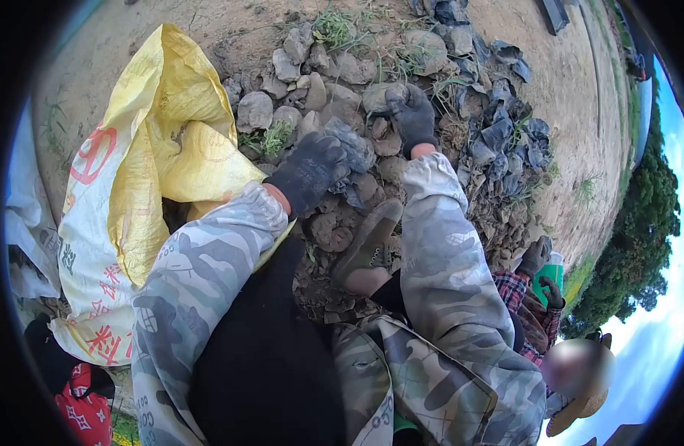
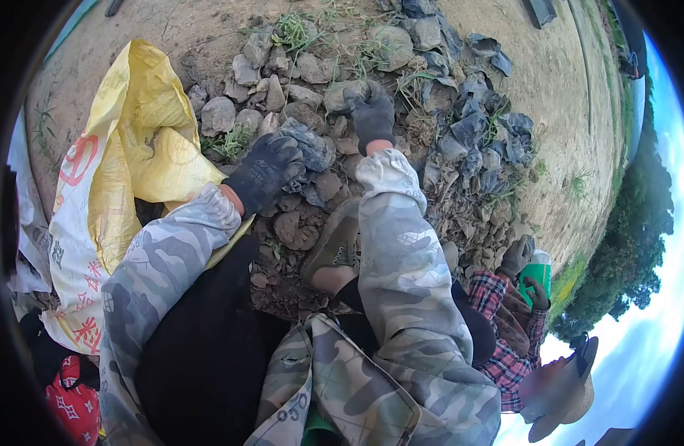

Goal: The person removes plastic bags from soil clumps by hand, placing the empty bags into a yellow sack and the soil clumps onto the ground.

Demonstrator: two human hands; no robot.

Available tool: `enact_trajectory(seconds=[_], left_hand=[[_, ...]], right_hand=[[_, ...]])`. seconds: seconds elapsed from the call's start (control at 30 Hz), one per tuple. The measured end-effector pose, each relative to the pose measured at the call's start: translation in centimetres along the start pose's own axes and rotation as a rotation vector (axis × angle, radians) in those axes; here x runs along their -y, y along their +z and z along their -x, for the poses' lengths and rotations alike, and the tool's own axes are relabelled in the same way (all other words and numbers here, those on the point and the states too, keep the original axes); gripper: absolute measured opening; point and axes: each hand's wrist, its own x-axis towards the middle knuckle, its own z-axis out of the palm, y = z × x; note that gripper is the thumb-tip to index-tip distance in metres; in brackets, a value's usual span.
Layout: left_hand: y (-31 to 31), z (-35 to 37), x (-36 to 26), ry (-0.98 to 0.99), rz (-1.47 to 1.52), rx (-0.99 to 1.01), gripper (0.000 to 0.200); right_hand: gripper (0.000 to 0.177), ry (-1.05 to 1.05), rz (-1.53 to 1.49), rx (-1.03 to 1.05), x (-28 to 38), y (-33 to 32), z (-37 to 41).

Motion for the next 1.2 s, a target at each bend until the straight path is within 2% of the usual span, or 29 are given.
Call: enact_trajectory(seconds=[0.03, 0.07, 0.2, 0.27, 0.3, 0.37, 0.5, 0.6, 0.7, 0.77, 0.8, 0.93, 1.0, 1.13, 1.2], left_hand=[[0.0, -0.1, -0.1, 0.0, 0.001, -0.003, 0.029], [-0.1, -0.1, -0.1, 0.004, 0.012, -0.004, 0.029], [-0.4, 0.1, -0.1, 0.004, 0.04, -0.008, 0.028], [-0.4, 0.0, 0.1, 0.005, 0.046, 0.009, 0.028], [-0.4, -0.1, 0.1, 0.011, 0.048, 0.024, 0.028], [-0.3, -0.1, 0.0, 0.009, 0.034, 0.022, 0.028], [0.0, 0.0, 0.1, 0.014, 0.016, -0.003, 0.029], [0.0, 0.0, 0.0, -0.012, 0.013, 0.0, 0.029], [-0.1, -0.1, 0.1, 0.005, 0.023, 0.02, 0.029], [-0.1, 0.2, 0.2, 0.025, 0.014, -0.01, 0.03], [-0.1, 0.2, 0.3, 0.046, 0.011, -0.04, 0.031], [0.0, 0.7, 0.8, 0.075, 0.061, -0.109, 0.034], [0.1, 0.6, 0.9, 0.061, 0.139, -0.191, 0.039], [-0.1, 0.6, 1.2, 0.065, 0.207, -0.207, 0.043], [-0.1, 0.8, 1.2, 0.069, 0.203, -0.208, 0.046]], right_hand=[[0.043, 0.066, -0.149, 0.021, -0.5, 0.2, -0.2], [0.038, 0.07, 0.08, -0.028, -0.9, 0.3, -0.4], [0.035, 0.144, 0.013, -0.081, -2.0, 1.8, 0.3], [0.034, 0.29, -0.22, -0.001, 0.4, 0.9, 1.4], [0.034, 0.291, -0.218, -0.001, 0.3, 0.6, 1.5], [0.03, 0.492, -0.677, 0.108, -0.1, -0.4, 1.5], [0.031, 0.565, -0.626, 0.073, 1.7, -0.2, 1.2], [0.033, 0.499, -0.671, -0.031, 2.2, 0.5, 1.3], [0.025, 0.467, -0.622, -0.048, 2.4, 0.7, 0.6], [0.026, 0.309, -0.089, 0.055, 1.0, 0.5, -0.4], [0.028, -0.009, 0.089, 0.052, 1.0, 0.1, -0.5], [0.028, 0.106, -0.018, 0.121, 1.4, -0.2, -1.0], [0.022, 0.108, -0.275, 0.13, 1.7, -0.1, -0.9], [0.023, 0.018, -0.19, 0.153, -0.4, 0.4, -1.5], [0.03, -0.13, -0.614, 0.196, -1.0, 0.5, -1.2]])
